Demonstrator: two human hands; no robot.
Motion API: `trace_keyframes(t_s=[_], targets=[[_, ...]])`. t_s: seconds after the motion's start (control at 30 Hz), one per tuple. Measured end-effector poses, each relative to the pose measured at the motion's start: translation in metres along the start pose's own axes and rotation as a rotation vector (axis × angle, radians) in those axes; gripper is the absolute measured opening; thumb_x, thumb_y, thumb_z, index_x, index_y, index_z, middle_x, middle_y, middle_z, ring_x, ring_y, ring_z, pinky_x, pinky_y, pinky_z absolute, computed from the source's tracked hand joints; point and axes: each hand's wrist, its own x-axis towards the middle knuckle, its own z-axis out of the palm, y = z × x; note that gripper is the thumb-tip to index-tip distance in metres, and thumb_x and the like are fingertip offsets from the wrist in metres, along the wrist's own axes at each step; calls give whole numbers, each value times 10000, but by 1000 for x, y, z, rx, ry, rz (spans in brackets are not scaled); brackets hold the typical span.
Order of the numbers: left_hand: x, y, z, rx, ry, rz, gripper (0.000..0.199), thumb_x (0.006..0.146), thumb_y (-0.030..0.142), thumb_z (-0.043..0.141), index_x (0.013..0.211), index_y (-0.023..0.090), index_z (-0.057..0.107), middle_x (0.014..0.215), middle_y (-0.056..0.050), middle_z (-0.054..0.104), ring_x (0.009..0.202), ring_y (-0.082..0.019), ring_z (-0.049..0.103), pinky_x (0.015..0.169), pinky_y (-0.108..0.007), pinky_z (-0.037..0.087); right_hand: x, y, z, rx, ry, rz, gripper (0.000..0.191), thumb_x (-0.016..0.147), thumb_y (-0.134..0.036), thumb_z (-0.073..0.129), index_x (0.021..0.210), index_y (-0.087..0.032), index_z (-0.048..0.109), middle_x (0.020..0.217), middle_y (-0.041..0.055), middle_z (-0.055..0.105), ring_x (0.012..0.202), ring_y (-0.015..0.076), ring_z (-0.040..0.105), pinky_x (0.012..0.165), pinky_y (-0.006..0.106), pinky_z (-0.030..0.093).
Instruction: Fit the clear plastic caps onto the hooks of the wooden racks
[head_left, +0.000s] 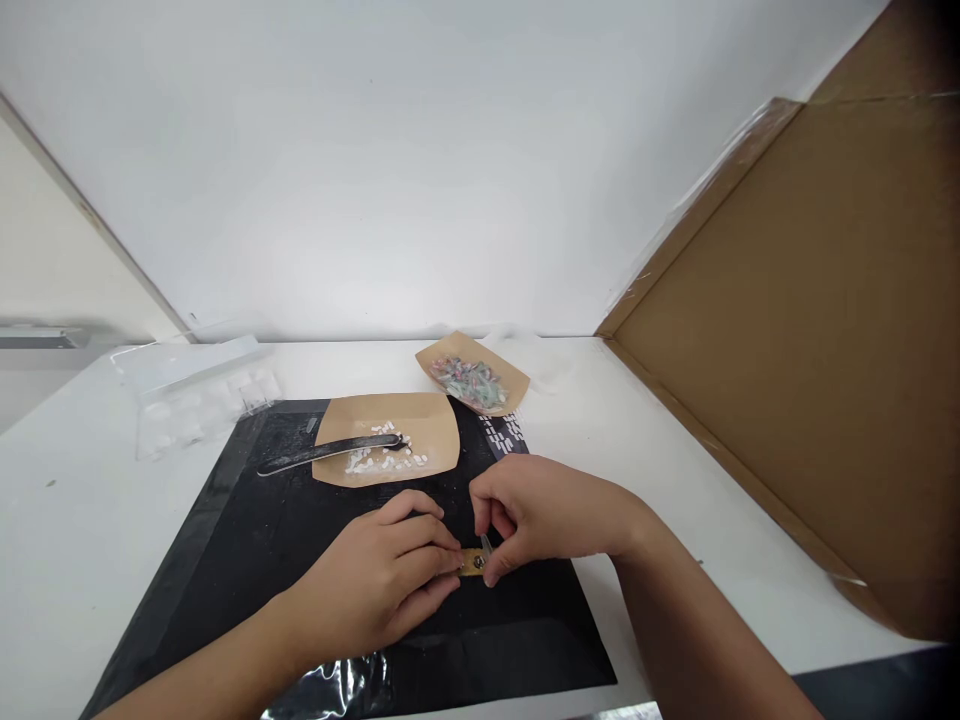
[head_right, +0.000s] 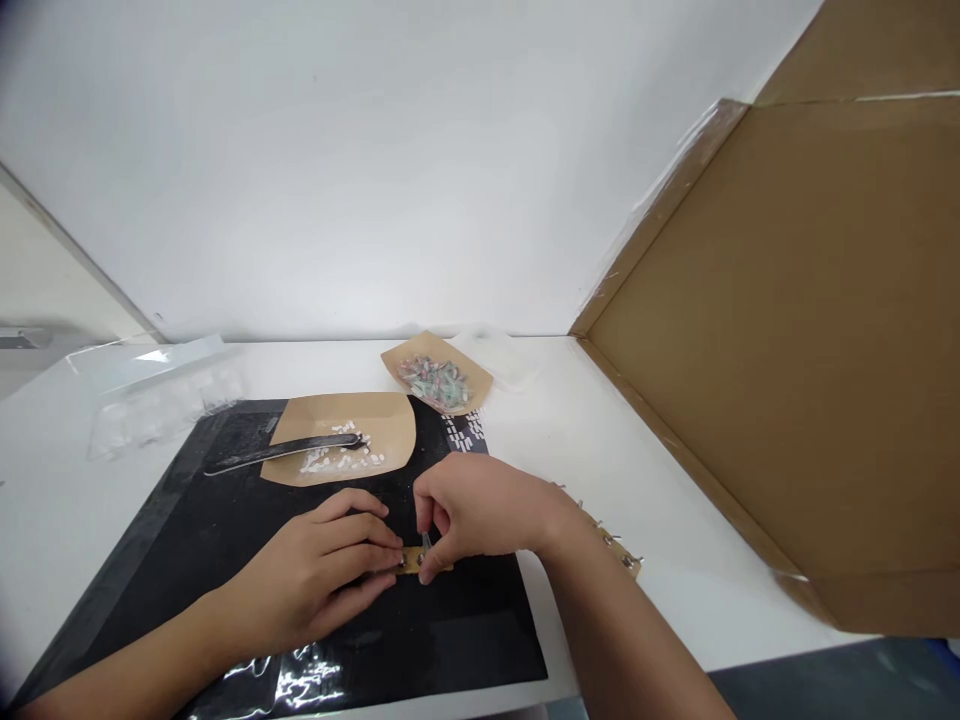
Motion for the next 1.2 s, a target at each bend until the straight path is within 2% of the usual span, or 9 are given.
trace_keyframes(t_s=[0.6,0.8,1.0,1.2], targets=[[1,1,-1,-35,-36,-25,218,978,150,659,1191,184,689,1085,-67,734,1055,-237,570,950,-391,548,8,-7,7,-71,-45,-10,340,709,-477,918,881,-231,757,739,-68,667,609,96,537,528,232,303],[1,2,-3,-35,-61,-26,216,990,155,643,1201,180,681,1094,-64,720,1048,-226,561,953,-391,544,9,-5,8,-75,-17,-31,362,678,-503,931,834,-228,753,727,-70,661,600,92,531,517,240,296],[1,2,-3,-36,-73,-36,216,996,160,635,1204,188,682,1092,-63,719,1047,-226,566,932,-383,547,6,-2,6,-25,-18,-15,364,657,-483,948,822,-226,751,709,-76,646,590,90,533,511,245,317],[1,1,-3,-23,-74,-43,216,994,168,634,1202,192,687,1087,-70,717,1025,-226,579,910,-381,556,-7,15,-3,117,21,-4,411,671,-537,925,874,-224,751,694,-63,647,594,104,550,522,244,356]])
